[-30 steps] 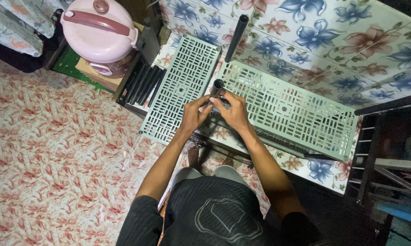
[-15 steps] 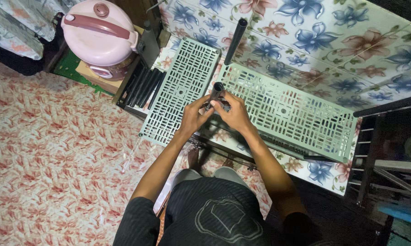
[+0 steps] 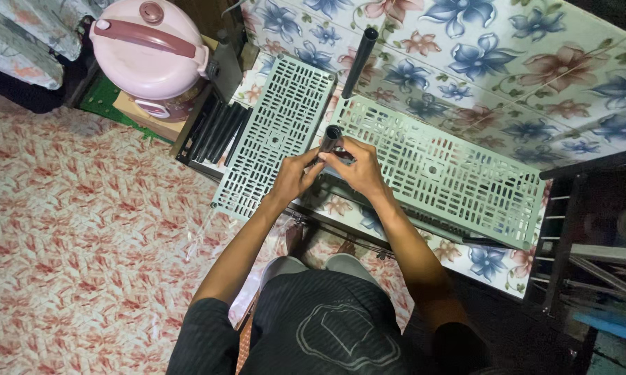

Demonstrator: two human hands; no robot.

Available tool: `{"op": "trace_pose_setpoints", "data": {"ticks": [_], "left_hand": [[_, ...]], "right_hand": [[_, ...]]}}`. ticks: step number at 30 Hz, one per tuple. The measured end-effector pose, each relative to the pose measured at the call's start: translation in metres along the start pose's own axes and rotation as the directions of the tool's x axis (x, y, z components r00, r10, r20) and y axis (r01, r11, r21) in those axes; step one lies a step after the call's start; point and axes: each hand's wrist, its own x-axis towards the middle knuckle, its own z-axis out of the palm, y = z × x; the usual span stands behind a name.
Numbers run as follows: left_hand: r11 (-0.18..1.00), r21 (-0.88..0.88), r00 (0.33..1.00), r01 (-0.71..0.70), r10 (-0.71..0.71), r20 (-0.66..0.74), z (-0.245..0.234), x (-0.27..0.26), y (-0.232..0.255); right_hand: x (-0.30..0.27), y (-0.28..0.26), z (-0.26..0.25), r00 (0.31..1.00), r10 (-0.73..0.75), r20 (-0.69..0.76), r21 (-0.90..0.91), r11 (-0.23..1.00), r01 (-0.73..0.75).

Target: The person assembles a light green plastic storage shelf by inserting black metal poles into the shelf panels and stacking them. They handle the shelf panels and poles, aligning and securing them to form a multi-tiered unit.

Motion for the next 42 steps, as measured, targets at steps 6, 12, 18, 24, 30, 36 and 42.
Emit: {"op": "trace_pose_setpoints", "data": {"ticks": [6, 12, 18, 24, 30, 36, 42], "left_hand": [[0.999, 0.025, 0.999, 0.035, -0.035, -0.013, 0.003, 0.0, -0.003], [0.995, 0.032, 0.995, 0.099, -0.099, 0.012, 0.003, 0.0, -0.007], [1.0, -0.026, 1.0, -0.005, 0.005, 0.01, 0.0, -0.002, -0.01], [0.997, 0.019, 0.993, 0.068, -0.066, -0.096, 0.017, -0.018, -0.014], [0.982, 0.036, 0.978, 0.184, -0.179, -0.104, 0.029, -0.047, -0.04], [0.961, 0.123, 0.967, 0.246, -0.235, -0.096, 0.019, -0.09, -0.094], [0.828, 0.293, 0.866, 0.478, -0.388, -0.315, -0.02, -0.136, -0.165]], "right_hand": [[0.001, -0.001, -0.001, 0.999, -0.025, 0.037, 0.007, 1.0, 0.025], [-0.002, 0.004, 0.003, 1.0, -0.006, -0.007, -0.048, 0.999, 0.006], [-0.023, 0.022, 0.025, 0.999, -0.004, -0.047, -0.177, 0.984, -0.004], [-0.064, 0.041, 0.056, 0.997, 0.076, 0.019, -0.58, 0.813, -0.051], [-0.099, 0.042, 0.095, 0.98, 0.198, 0.034, -0.707, 0.698, -0.117], [-0.131, 0.032, 0.157, 0.938, 0.204, 0.281, -0.477, 0.878, -0.048], [-0.065, 0.09, 0.234, 0.904, 0.232, 0.359, -0.41, 0.91, -0.07]]}}
